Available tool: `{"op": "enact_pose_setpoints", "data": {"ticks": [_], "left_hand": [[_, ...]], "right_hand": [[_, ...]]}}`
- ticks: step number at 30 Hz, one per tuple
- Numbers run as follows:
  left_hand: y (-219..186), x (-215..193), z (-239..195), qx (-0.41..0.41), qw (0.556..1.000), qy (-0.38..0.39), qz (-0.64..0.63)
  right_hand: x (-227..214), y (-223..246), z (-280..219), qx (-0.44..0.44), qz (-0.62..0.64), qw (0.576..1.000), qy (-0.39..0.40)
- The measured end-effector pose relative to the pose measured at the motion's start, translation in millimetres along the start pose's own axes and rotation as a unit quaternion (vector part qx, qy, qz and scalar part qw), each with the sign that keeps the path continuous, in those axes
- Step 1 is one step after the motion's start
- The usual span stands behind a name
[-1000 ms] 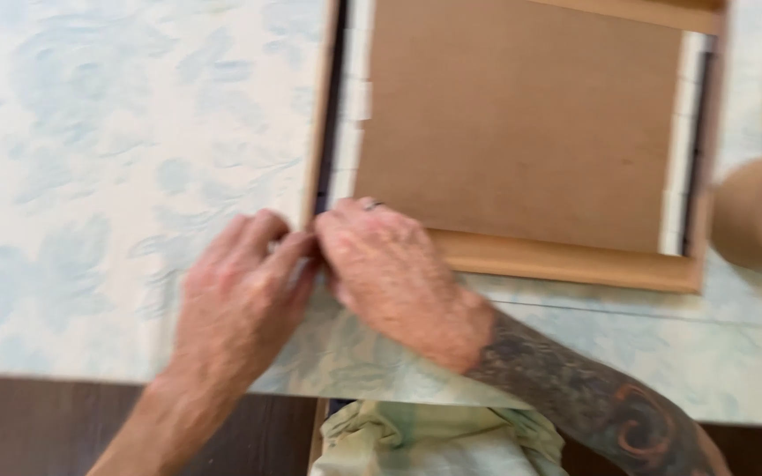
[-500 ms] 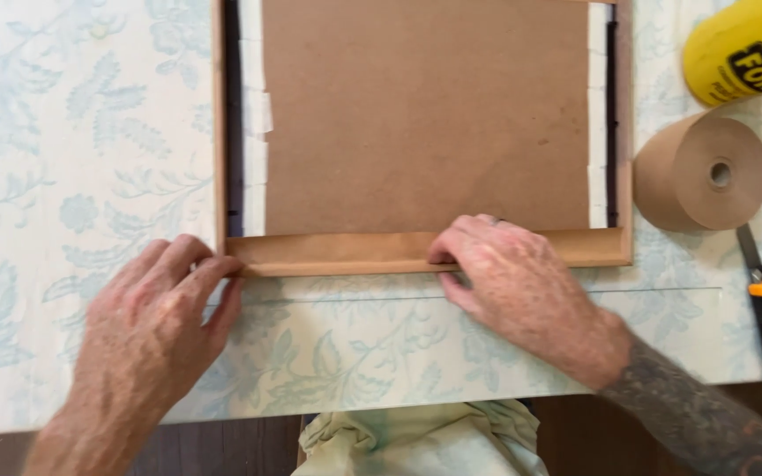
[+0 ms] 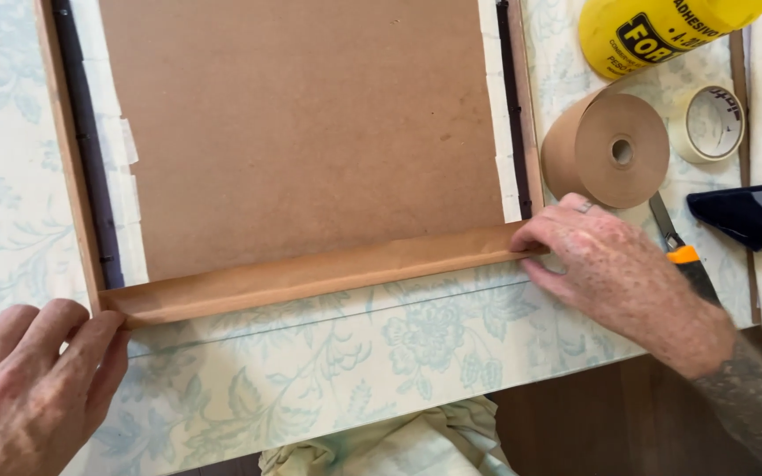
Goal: Applying adhesive-backed paper tape to the back of a picture frame to seal it.
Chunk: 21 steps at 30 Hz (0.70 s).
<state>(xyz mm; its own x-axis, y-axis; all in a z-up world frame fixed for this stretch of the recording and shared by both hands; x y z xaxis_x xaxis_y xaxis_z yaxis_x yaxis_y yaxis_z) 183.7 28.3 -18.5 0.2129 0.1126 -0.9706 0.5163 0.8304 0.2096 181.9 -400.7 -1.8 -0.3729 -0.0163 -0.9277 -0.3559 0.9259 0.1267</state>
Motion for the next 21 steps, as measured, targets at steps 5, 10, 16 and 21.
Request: {"op": "enact_pose_setpoints", "data": {"ticks": [5, 10, 16, 21], "left_hand": [[-3.0, -1.4, 2.1, 0.039, 0.999, 0.007, 0.013], [-4.4, -18.8, 12.7, 0.016, 1.0, 0.0, 0.015], [-8.4, -12.0, 24.1, 0.015, 0.992, 0.111, -0.056], [-9.9, -0.2, 19.8, 0.021, 0.991, 0.114, -0.073]], "right_hand": [[-12.3, 3.1, -5.3, -0.026, -0.047, 0.998, -0.025], [-14.7, 7.6, -5.4, -0.045, -0.085, 0.995, -0.035], [-1.7, 27.3, 3.5, -0.017, -0.047, 0.995, -0.091], [11.4, 80.7, 42.3, -0.056, -0.005, 0.997, -0.044]]}}
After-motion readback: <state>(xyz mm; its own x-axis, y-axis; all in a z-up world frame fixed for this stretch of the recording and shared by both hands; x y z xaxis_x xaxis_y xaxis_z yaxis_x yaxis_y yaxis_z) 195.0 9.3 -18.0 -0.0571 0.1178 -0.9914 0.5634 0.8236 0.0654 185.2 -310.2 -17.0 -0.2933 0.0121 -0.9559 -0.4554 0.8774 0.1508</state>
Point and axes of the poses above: each hand's wrist, its own z-axis towards the middle knuckle, its own x-axis out of the palm, y = z × x, the point moved 9 cm from there along z, towards the middle knuckle, and after that the axes turned 3 degrees about -x, right-handed, at the moved point
